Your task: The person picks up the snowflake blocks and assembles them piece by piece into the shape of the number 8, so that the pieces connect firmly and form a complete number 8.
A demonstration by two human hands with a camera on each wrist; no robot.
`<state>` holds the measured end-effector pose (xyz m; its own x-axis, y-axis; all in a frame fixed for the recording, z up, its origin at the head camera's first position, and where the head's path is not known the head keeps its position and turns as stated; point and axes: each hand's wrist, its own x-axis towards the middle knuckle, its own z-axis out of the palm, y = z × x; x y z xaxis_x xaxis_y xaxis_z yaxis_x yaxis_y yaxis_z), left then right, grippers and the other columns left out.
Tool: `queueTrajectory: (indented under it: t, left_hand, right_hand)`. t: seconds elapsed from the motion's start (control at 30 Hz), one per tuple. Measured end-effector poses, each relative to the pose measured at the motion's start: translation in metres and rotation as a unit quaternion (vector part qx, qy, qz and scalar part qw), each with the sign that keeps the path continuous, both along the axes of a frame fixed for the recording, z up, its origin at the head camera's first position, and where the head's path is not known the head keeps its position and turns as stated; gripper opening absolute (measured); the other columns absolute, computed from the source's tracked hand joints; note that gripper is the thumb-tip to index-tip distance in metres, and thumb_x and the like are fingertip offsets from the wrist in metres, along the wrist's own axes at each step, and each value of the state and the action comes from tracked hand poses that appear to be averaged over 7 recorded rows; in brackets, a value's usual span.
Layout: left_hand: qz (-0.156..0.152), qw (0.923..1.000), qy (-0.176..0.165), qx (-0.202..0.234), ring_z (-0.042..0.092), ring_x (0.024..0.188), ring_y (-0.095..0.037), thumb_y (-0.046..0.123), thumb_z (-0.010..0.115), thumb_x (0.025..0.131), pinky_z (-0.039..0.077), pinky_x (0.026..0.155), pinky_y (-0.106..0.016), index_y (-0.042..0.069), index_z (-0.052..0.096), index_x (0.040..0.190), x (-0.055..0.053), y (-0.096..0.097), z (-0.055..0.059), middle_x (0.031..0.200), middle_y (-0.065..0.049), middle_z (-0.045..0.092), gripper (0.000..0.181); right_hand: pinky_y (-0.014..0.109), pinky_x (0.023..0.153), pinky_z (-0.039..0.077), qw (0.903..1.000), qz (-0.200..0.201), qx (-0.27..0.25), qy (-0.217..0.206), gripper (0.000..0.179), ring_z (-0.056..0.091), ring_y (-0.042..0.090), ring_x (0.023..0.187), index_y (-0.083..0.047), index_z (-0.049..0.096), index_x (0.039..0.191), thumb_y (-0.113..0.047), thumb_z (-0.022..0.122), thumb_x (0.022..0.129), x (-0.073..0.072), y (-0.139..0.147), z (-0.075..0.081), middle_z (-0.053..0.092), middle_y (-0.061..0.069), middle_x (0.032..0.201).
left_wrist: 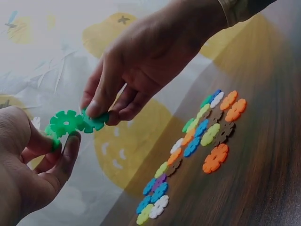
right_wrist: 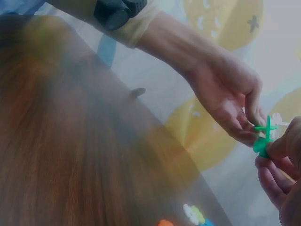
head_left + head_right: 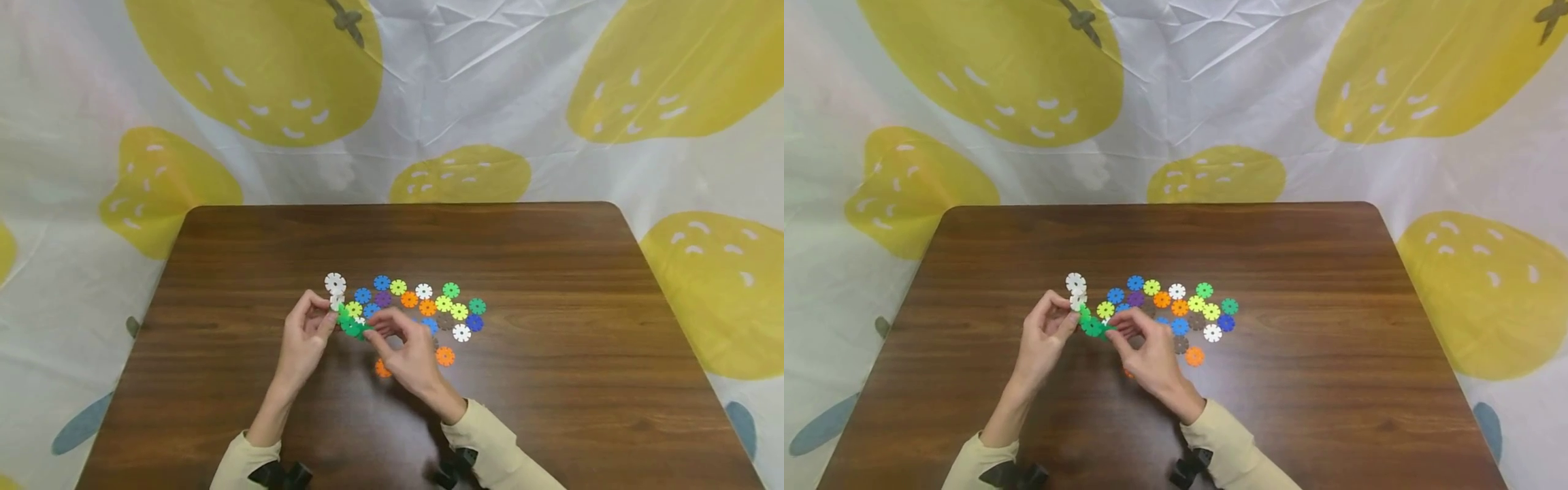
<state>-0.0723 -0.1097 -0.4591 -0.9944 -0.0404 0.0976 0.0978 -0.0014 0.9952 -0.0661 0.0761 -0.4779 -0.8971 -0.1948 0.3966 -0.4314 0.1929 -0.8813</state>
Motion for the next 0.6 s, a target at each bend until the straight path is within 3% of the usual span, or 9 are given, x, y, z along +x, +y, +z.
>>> queueTrajectory:
  t: [0.17,0.4,0.53,0.6]
  left_hand:
    - [-0.003,1.0,0.001,0.007,0.066,0.084,-0.004,-0.019,0.058,0.089,0.058,0.076,-0.018,-0.017,0.052,0.1,-0.001,-0.002,0.002,0.092,0.0,0.061,0.012]
    - [0.036,0.9992,0.011,0.013,0.066,0.085,-0.007,-0.018,0.057,0.091,0.057,0.075,-0.016,-0.015,0.053,0.102,-0.002,-0.006,0.008,0.093,0.0,0.061,0.012]
    - [0.032,0.9992,0.021,0.011,0.066,0.084,-0.007,-0.018,0.057,0.09,0.057,0.075,-0.017,-0.015,0.054,0.102,0.0,-0.004,0.009,0.094,0.001,0.062,0.012]
    - [0.028,0.9993,0.022,0.011,0.067,0.086,-0.006,-0.019,0.057,0.09,0.058,0.077,-0.018,-0.016,0.055,0.102,0.001,-0.002,0.009,0.095,0.0,0.063,0.012]
  right_hand:
    - [0.034,0.072,0.063,0.9998,0.004,0.001,0.021,0.016,0.073,0.025,0.074,-0.001,0.07,0.098,0.003,0.078,0.084,0.002,0.0,0.007,0.075,0.014,0.088]
    - [0.035,0.067,0.062,0.9995,-0.014,0.013,0.025,0.018,0.07,0.027,0.068,0.004,0.066,0.095,0.011,0.075,0.081,0.008,-0.003,0.021,0.073,0.017,0.082]
    - [0.038,0.067,0.063,0.9995,-0.019,0.008,0.025,0.018,0.07,0.032,0.068,0.009,0.065,0.094,0.015,0.074,0.08,0.014,-0.005,0.039,0.072,0.021,0.08]
    - [0.038,0.067,0.063,0.9997,-0.017,0.009,0.018,0.018,0.07,0.032,0.068,0.01,0.065,0.094,0.015,0.074,0.08,0.014,-0.005,0.04,0.072,0.021,0.081]
